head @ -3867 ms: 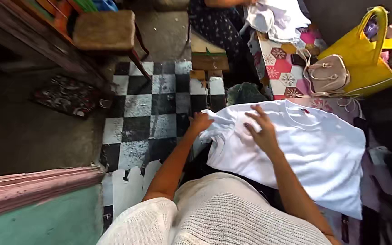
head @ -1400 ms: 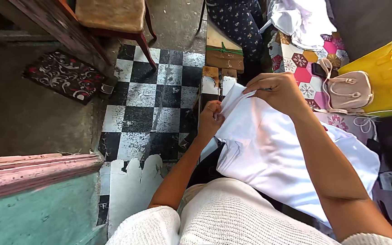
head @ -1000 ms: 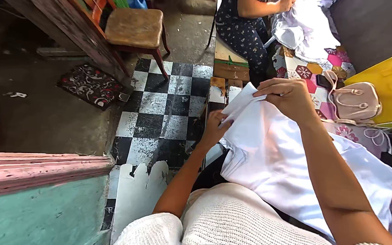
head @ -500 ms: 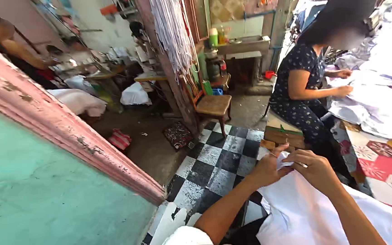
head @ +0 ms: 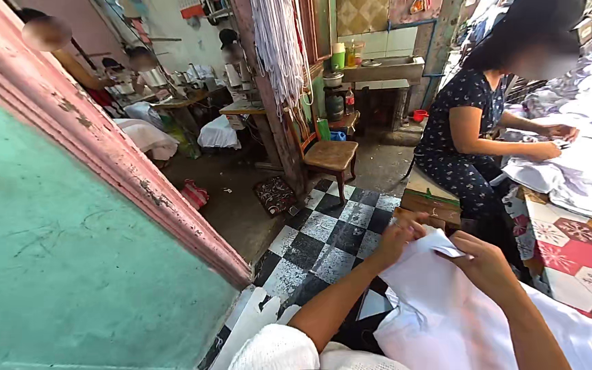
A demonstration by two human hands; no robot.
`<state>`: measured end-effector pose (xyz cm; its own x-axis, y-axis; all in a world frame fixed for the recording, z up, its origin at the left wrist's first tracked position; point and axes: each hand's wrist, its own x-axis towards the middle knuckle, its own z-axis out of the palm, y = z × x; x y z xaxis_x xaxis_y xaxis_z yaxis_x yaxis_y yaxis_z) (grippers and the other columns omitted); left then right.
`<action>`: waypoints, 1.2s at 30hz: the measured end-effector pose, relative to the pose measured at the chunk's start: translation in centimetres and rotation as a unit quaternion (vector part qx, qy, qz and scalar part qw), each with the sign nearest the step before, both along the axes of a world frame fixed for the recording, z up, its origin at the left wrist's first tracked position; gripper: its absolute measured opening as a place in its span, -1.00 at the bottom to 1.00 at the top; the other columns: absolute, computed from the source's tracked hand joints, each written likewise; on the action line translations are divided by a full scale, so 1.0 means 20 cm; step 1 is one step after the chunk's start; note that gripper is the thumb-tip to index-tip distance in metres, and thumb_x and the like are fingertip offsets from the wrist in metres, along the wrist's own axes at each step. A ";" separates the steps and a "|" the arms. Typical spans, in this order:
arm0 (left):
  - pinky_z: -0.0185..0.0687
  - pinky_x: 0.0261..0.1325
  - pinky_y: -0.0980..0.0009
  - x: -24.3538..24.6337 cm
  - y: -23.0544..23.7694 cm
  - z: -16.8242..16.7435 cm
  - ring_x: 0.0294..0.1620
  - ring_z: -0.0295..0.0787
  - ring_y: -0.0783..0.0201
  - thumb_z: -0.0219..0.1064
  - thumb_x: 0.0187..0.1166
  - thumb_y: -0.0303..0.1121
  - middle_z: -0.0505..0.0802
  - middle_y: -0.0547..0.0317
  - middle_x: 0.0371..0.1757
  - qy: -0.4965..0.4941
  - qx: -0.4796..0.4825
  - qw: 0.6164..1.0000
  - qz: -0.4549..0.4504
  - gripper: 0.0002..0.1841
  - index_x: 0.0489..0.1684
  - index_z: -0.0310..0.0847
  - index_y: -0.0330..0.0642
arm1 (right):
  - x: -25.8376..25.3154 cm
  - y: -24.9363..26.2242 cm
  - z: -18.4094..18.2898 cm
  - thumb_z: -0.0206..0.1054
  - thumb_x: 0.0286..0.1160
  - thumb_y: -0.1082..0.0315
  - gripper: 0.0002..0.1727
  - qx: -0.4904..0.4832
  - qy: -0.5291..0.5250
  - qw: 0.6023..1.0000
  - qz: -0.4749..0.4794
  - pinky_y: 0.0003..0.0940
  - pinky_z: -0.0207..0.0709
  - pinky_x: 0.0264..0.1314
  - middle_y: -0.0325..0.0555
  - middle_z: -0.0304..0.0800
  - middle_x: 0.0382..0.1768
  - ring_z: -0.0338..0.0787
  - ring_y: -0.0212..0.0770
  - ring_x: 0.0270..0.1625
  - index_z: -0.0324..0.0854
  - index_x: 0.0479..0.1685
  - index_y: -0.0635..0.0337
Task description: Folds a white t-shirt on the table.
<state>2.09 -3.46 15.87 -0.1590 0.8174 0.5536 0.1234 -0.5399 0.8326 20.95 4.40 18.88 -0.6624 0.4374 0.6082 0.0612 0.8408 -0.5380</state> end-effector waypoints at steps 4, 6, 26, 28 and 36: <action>0.52 0.52 0.07 -0.06 0.28 -0.64 0.37 0.71 -0.12 0.12 0.70 -0.54 0.73 -0.40 0.36 0.142 -0.265 0.953 0.037 -0.55 0.55 0.43 -0.54 | 0.10 -0.11 -0.01 0.30 0.29 0.43 -0.80 -0.004 0.031 0.999 0.040 -0.49 0.66 -0.09 -0.06 0.83 -0.34 0.77 -0.37 -0.23 0.81 -0.50 0.33; 0.11 0.79 -0.13 0.04 0.28 -0.90 0.75 0.29 -0.26 0.29 0.67 -0.40 0.49 -0.33 0.68 0.265 -0.330 0.906 0.024 -0.50 0.60 0.49 -0.36 | 0.15 -0.20 -0.04 0.32 0.40 0.39 -0.81 -0.027 0.040 0.995 0.084 -0.68 0.63 0.02 -0.17 0.84 -0.29 0.76 -0.53 -0.14 0.85 -0.41 0.20; 0.30 0.44 -0.43 -0.14 0.55 -1.35 0.53 0.47 -0.37 0.48 0.53 -0.27 0.73 -0.38 0.30 0.447 -0.471 0.749 -0.131 -0.66 0.06 0.78 -0.38 | 0.14 -0.31 -0.06 0.23 0.62 0.49 -0.77 -0.164 -0.039 0.963 0.209 -0.55 0.48 -0.07 -0.05 0.92 -0.24 0.74 -0.33 -0.18 0.86 -0.18 0.23; 0.38 0.44 -0.36 -0.21 0.54 -1.33 0.45 0.55 -0.37 0.40 0.61 -0.31 0.74 -0.46 0.24 0.370 -0.456 0.797 -0.141 -0.65 0.07 0.71 -0.52 | 0.11 -0.27 -0.03 0.23 0.64 0.45 -0.76 -0.166 -0.060 0.959 0.220 -0.54 0.50 -0.07 -0.04 0.92 -0.27 0.75 -0.33 -0.19 0.86 -0.18 0.23; 0.79 -0.07 0.37 -0.47 0.32 -0.64 -0.26 0.79 0.47 0.51 0.45 -0.43 0.85 0.22 -0.27 -0.078 -0.280 0.957 0.010 -0.77 -0.06 0.68 -0.35 | -0.21 0.03 -0.08 0.44 0.28 0.56 -0.88 -0.117 -0.143 0.978 0.095 -0.23 0.71 -0.03 0.00 0.91 -0.31 0.88 -0.17 -0.19 0.87 -0.29 0.36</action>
